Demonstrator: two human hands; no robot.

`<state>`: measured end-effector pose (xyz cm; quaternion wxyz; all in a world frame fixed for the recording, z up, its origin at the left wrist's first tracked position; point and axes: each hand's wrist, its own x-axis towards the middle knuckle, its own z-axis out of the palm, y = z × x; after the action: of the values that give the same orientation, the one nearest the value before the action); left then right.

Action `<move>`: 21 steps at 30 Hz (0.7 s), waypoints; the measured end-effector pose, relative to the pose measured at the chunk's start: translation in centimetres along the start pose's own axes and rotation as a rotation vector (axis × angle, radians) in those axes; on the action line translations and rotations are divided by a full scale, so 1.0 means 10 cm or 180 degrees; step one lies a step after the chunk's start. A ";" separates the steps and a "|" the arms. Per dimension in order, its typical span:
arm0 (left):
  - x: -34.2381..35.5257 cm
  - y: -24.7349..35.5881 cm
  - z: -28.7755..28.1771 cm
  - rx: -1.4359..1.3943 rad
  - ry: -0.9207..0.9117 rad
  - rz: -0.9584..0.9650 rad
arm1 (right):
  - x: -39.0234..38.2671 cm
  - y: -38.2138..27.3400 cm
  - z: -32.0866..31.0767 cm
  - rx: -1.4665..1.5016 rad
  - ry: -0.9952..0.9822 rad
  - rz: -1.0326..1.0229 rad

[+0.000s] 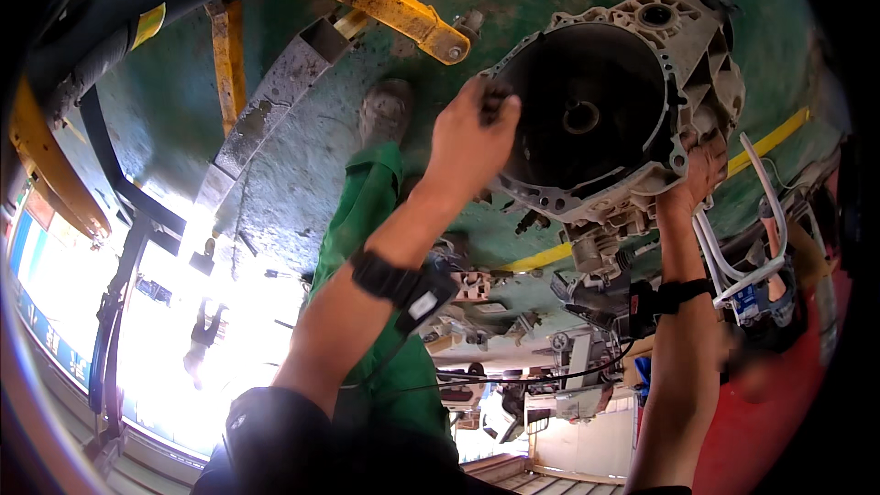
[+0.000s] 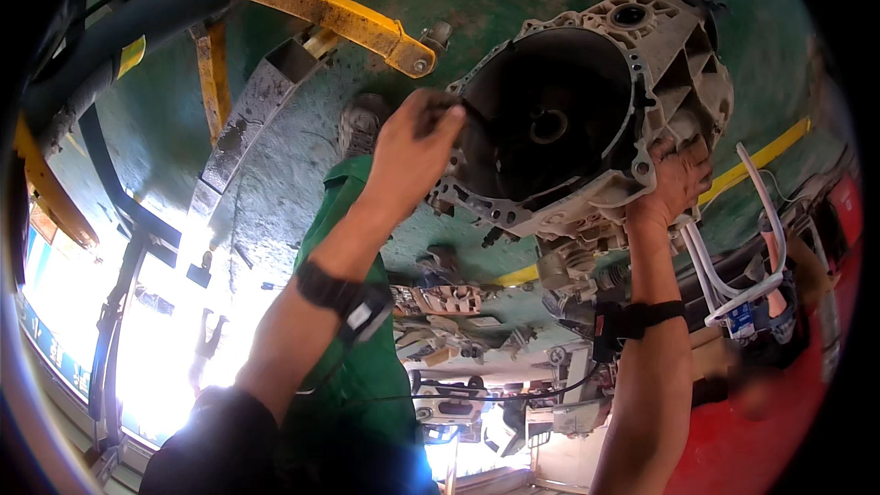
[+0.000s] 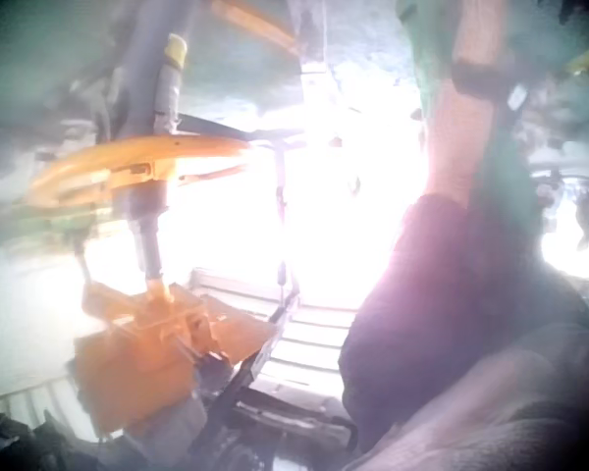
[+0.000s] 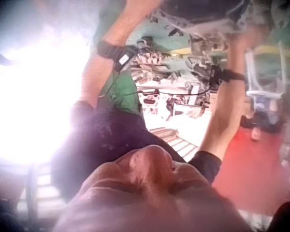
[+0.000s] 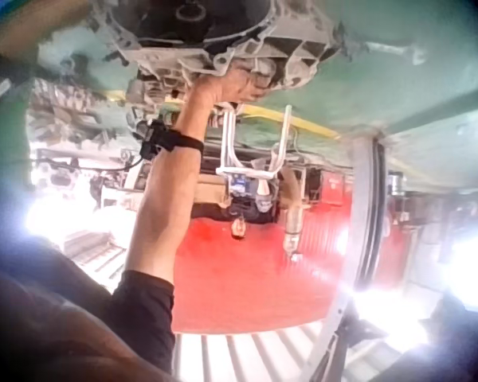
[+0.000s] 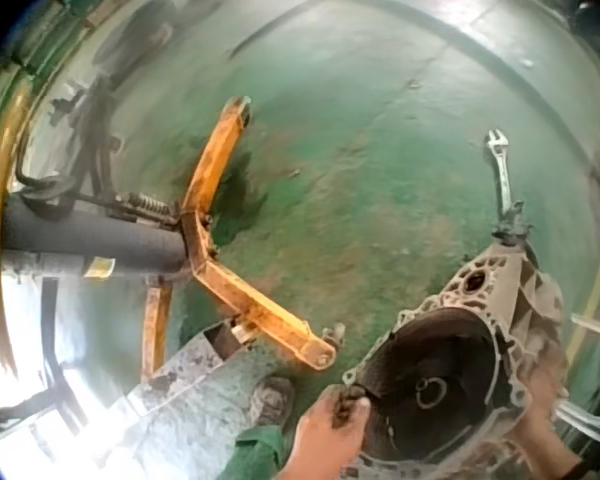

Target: The person uses a screwdriver to pry and remove a clutch assembly from a vehicle engine under a lift, then sits on the floor to wipe a clutch disc and a pressure plate with a cloth, and handles a transmission housing.

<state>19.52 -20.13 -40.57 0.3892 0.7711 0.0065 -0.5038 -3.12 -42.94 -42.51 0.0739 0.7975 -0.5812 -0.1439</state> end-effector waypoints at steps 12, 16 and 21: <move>-0.66 -0.37 -0.23 -0.0515 -0.0479 -0.0849 | 0.08 0.53 0.25 -0.0501 -0.0236 -0.0818; -0.67 -0.45 -0.18 -0.0299 -0.0334 -0.0716 | 0.07 0.77 0.37 -0.0342 -0.0174 -0.1076; -0.71 -0.45 -0.16 0.0258 -0.0275 -0.0300 | 0.02 0.87 0.38 -0.0449 -0.0165 -0.1350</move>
<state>15.51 -13.31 -37.40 0.3333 0.7626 0.0056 -0.5543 -12.10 -45.71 -43.69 0.0826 0.8908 -0.3907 -0.2170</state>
